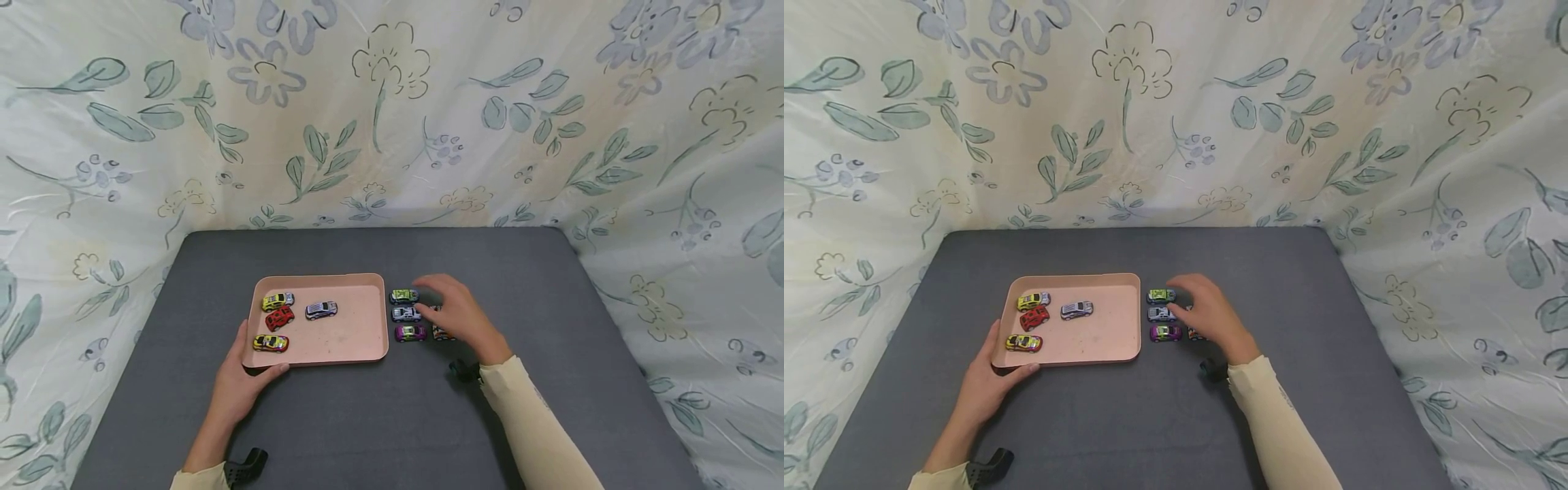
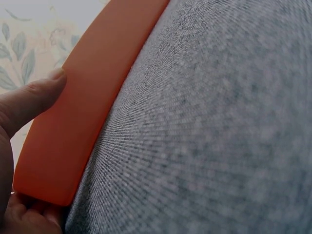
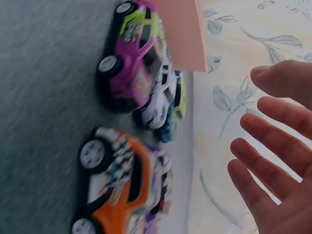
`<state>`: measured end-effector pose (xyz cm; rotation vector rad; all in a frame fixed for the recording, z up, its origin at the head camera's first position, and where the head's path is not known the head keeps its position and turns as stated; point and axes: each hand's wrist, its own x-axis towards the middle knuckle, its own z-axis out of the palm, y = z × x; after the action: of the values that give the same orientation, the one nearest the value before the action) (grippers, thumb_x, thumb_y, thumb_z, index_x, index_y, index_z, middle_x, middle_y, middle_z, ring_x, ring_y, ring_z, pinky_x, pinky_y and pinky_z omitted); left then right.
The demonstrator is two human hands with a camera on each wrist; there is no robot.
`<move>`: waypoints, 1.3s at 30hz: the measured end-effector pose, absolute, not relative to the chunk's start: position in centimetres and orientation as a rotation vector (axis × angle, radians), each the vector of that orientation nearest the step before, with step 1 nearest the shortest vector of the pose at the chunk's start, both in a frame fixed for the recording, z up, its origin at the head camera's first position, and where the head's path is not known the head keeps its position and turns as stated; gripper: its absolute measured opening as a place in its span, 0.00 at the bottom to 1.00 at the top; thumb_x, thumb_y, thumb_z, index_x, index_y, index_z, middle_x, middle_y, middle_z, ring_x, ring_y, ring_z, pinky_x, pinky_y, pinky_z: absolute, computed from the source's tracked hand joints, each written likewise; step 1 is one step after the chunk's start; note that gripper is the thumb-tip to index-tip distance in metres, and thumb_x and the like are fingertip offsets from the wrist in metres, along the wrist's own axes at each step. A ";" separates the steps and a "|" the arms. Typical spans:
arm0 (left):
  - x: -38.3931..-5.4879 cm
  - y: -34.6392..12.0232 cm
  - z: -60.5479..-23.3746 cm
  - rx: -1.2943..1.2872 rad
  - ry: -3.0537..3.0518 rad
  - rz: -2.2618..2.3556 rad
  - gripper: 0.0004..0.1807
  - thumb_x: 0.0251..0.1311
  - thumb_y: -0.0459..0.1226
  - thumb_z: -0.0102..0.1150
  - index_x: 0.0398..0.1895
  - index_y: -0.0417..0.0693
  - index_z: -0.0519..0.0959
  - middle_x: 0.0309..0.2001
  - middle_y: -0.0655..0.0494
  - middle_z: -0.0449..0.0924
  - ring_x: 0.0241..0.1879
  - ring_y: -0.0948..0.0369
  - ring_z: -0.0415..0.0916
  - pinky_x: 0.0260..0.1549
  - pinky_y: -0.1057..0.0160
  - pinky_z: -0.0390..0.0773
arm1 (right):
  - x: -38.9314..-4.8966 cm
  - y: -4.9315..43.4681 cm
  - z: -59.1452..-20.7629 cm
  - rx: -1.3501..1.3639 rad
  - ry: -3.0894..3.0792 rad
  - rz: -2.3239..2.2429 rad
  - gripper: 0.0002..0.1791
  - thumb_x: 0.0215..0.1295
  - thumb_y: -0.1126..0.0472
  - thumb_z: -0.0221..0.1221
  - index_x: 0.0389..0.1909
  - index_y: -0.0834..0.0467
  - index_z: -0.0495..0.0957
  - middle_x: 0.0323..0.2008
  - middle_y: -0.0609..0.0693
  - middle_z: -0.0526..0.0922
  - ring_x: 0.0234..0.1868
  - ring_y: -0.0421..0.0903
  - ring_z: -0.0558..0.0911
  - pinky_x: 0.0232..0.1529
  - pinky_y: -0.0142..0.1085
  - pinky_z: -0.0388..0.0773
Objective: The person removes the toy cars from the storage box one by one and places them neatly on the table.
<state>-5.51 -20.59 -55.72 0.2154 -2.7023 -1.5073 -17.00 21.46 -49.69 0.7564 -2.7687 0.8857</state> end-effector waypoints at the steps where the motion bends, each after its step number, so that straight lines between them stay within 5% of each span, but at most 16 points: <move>1: -5.5 -20.6 -55.7 0.215 -2.702 -1.507 0.68 0.51 0.51 0.79 0.84 0.56 0.38 0.78 0.37 0.52 0.75 0.38 0.51 0.66 0.31 0.55 | -17.1 21.3 -49.6 0.762 -2.767 0.878 0.22 0.66 0.53 0.69 0.60 0.47 0.80 0.60 0.44 0.79 0.63 0.46 0.76 0.61 0.50 0.74; 27: -5.4 -20.5 -55.8 0.233 -2.721 -1.485 0.69 0.50 0.52 0.79 0.84 0.54 0.37 0.79 0.37 0.50 0.76 0.37 0.49 0.67 0.31 0.54 | -18.3 17.3 -48.1 0.880 -2.745 0.913 0.21 0.66 0.53 0.68 0.60 0.46 0.81 0.59 0.42 0.80 0.62 0.42 0.75 0.61 0.45 0.74; 39: -5.3 -20.4 -55.7 0.245 -2.716 -1.494 0.69 0.50 0.52 0.80 0.84 0.54 0.37 0.78 0.35 0.49 0.76 0.36 0.49 0.67 0.31 0.54 | -18.6 16.0 -47.7 0.941 -2.725 0.915 0.22 0.68 0.54 0.67 0.61 0.54 0.81 0.58 0.44 0.81 0.61 0.44 0.76 0.61 0.47 0.75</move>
<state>-5.31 -20.43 -55.72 0.2449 -2.7160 -1.4942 -18.62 15.96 -47.69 0.9407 -2.7253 0.9145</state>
